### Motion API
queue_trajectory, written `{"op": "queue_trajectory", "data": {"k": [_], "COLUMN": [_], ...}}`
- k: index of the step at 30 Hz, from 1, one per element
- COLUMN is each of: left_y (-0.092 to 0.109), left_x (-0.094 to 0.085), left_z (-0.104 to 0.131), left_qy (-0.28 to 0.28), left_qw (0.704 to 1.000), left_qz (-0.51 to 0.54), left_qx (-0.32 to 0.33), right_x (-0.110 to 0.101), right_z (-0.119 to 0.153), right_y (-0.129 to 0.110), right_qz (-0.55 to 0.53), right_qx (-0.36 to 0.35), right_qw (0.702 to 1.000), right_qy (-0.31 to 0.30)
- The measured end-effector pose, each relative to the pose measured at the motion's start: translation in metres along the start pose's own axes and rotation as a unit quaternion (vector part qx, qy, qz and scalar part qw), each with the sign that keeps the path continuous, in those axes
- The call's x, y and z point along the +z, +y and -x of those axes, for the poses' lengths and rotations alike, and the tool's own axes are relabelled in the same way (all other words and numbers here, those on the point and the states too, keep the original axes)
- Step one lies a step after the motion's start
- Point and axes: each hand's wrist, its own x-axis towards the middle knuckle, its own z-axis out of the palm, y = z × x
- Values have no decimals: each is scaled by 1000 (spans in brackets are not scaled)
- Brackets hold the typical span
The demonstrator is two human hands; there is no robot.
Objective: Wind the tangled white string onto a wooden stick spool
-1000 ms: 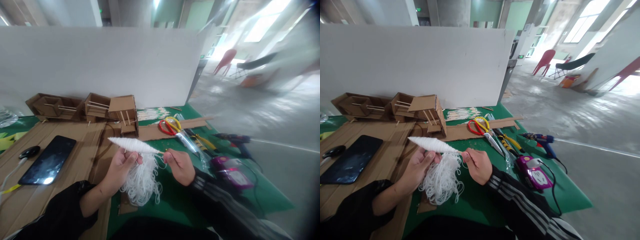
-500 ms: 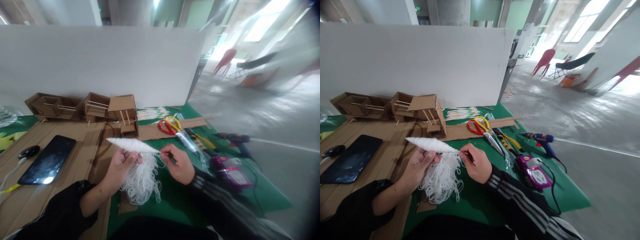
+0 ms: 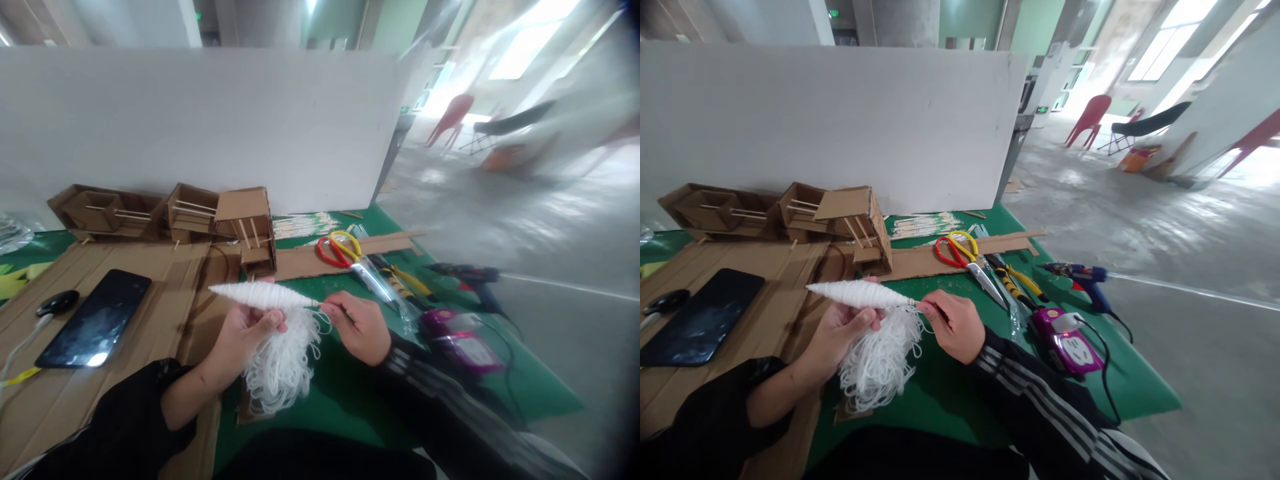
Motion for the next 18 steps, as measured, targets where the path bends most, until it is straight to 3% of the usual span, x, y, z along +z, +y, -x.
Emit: {"op": "queue_trajectory", "data": {"k": [5, 8, 11, 13, 15, 18], "left_y": [1, 2, 1, 0, -2, -2], "left_x": [1, 1, -1, -1, -1, 2], "left_z": [4, 4, 3, 1, 1, 2], "left_qy": [-17, 14, 63, 87, 96, 88], "left_qw": [1000, 999, 998, 996, 995, 996], "left_qz": [9, 8, 10, 12, 16, 25], "left_qx": [-22, -40, -27, -17, -20, -18], "right_x": [0, 3, 3, 2, 2, 9], "right_z": [-2, -1, 4, 8, 10, 9], "right_y": [0, 1, 1, -3, -10, -25], "right_qz": [-36, -47, -36, -18, -1, 24], "right_qx": [4, 43, 100, 79, 4, -65], "right_qw": [999, 998, 993, 991, 997, 996], "right_qy": [-19, -19, 59, 104, 74, -49]}}
